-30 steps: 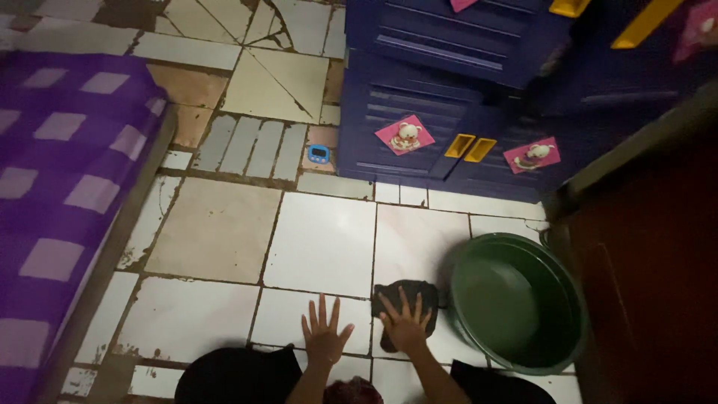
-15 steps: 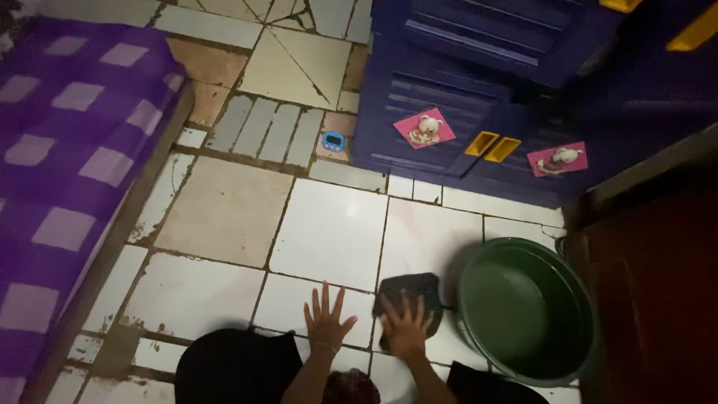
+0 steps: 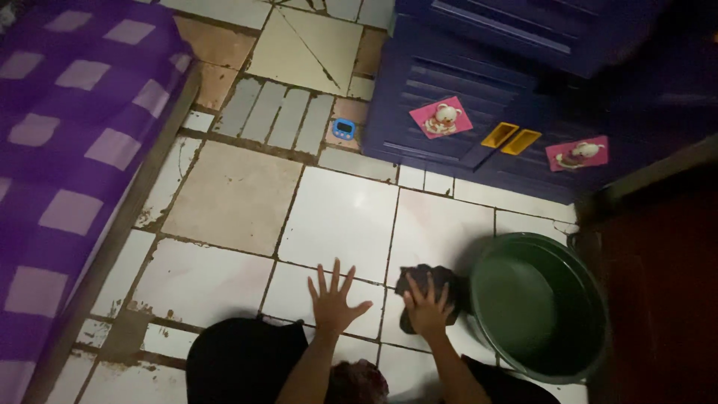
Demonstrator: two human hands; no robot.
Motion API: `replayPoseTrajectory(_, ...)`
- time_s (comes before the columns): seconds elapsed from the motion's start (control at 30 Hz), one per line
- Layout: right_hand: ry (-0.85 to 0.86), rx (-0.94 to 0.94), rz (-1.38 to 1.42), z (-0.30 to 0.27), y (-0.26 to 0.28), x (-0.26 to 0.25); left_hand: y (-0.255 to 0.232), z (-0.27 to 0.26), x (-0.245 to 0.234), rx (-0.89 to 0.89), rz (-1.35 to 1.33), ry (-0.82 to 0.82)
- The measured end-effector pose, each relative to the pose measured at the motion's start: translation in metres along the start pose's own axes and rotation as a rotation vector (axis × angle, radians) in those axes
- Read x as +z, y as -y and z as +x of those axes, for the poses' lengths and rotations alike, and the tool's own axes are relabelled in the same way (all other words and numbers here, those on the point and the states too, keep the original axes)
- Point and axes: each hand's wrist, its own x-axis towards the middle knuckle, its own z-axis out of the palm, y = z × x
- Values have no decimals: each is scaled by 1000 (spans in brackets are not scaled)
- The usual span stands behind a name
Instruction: The person sits on a tiled floor and wipes the floor with a dark cloth, repeatedly dipping the cloth into a green basin of water and scrubbing the tiles in front of them.
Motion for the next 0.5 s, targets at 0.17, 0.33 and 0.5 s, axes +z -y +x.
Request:
replayPoseTrajectory(0.17,-71,119,56,30,46,3,1,12,-3,-6,-28,4)
replayPoseTrajectory(0.33,-156,-76,-161,62,93,47,-2,18,-12,-32,33,28)
replayPoseTrajectory(0.5,256,-259,-98,71,155,-15,-7,29,-6,-104,108,-23)
